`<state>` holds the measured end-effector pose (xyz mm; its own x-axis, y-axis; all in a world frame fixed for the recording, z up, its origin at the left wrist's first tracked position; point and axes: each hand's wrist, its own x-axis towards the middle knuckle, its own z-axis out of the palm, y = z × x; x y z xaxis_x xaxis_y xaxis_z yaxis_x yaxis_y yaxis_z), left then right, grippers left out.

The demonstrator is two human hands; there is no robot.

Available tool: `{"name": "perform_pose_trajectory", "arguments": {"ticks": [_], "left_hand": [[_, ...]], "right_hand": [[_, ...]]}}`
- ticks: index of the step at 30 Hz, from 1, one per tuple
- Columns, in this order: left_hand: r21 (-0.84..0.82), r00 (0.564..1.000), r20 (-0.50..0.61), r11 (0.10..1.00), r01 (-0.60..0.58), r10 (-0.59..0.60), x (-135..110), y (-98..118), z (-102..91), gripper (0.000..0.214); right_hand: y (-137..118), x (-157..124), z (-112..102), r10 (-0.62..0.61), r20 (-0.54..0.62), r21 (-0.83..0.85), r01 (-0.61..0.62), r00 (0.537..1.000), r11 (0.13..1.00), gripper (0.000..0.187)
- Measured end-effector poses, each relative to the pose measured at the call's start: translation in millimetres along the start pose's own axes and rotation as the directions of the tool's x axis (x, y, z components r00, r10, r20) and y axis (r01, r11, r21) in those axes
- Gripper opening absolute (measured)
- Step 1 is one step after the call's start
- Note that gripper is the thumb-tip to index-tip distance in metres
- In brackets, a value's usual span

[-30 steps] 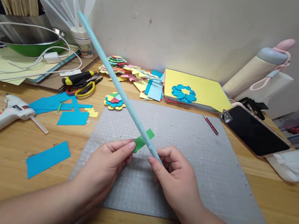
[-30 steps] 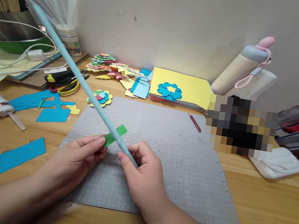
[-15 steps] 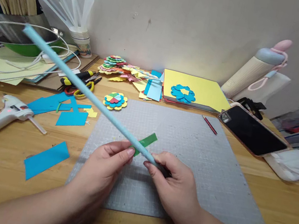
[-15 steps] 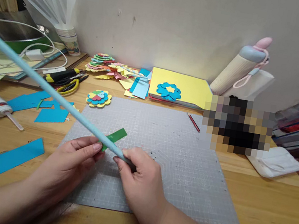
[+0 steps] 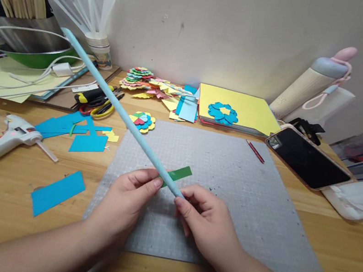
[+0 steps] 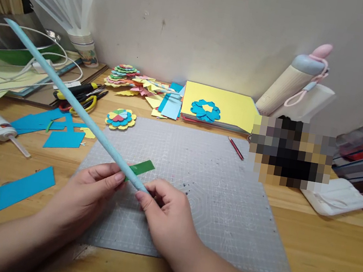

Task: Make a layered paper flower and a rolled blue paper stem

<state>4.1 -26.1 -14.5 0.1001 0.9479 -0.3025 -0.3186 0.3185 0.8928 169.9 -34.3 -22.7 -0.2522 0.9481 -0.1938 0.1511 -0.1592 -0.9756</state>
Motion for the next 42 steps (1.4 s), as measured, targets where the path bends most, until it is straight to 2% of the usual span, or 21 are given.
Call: {"name": "perform_pose_trajectory", "arguments": {"ticks": [2, 5, 9, 13, 19, 22, 32, 38, 42], "left_hand": [[0.044, 0.998, 0.053, 0.999, -0.029, 0.027, 1.1, -1.5, -2.0, 0.013], [0.101, 0.995, 0.092, 0.994, -0.051, 0.042, 2.6, -2.7, -3.7, 0.015], [0.098, 1.0, -0.028, 0.995, 0.007, -0.005, 5.6, -4.6, -3.8, 0.018], [0.054, 0.989, -0.135, 0.996, 0.065, -0.058, 8.7, -6.0, -4.5, 0.023], [0.02, 0.988, -0.121, 0.995, 0.095, -0.092, 8.7, -5.3, -5.4, 0.025], [0.021, 0.988, -0.11, 0.994, 0.112, -0.109, 7.9, -6.2, -5.6, 0.026], [-0.003, 0.99, -0.102, 0.995, 0.1, -0.1, 7.1, -3.7, -3.1, 0.025], [-0.056, 0.986, -0.034, 0.986, 0.16, -0.162, 5.6, 2.2, 1.8, 0.033], [-0.079, 0.985, -0.035, 0.983, 0.167, -0.17, 6.4, 0.8, 1.5, 0.029]], "right_hand": [[0.0, 1.1, -0.8, 0.06, 0.061, 0.051, -0.063, 0.996, 0.997, 0.026], [-0.1, 1.5, -1.4, 0.083, 0.138, 0.148, -0.103, 0.987, 0.984, 0.035], [-1.7, 0.2, -1.0, 0.104, 0.225, 0.314, -0.173, 0.969, 0.934, 0.036], [-1.9, 0.3, -1.9, 0.103, 0.243, 0.475, -0.211, 0.964, 0.854, 0.031], [-0.4, 3.5, -3.5, 0.112, 0.301, 0.598, -0.279, 0.947, 0.752, 0.028], [0.4, 4.7, -3.5, 0.122, 0.297, 0.618, -0.288, 0.947, 0.732, 0.029], [2.0, 4.7, -4.9, 0.109, 0.239, 0.545, -0.226, 0.965, 0.807, 0.029], [-0.1, 4.6, -5.0, 0.087, 0.219, 0.468, -0.182, 0.972, 0.865, 0.028], [-0.6, 4.4, -4.9, 0.056, 0.208, 0.405, -0.138, 0.976, 0.904, 0.028]]}}
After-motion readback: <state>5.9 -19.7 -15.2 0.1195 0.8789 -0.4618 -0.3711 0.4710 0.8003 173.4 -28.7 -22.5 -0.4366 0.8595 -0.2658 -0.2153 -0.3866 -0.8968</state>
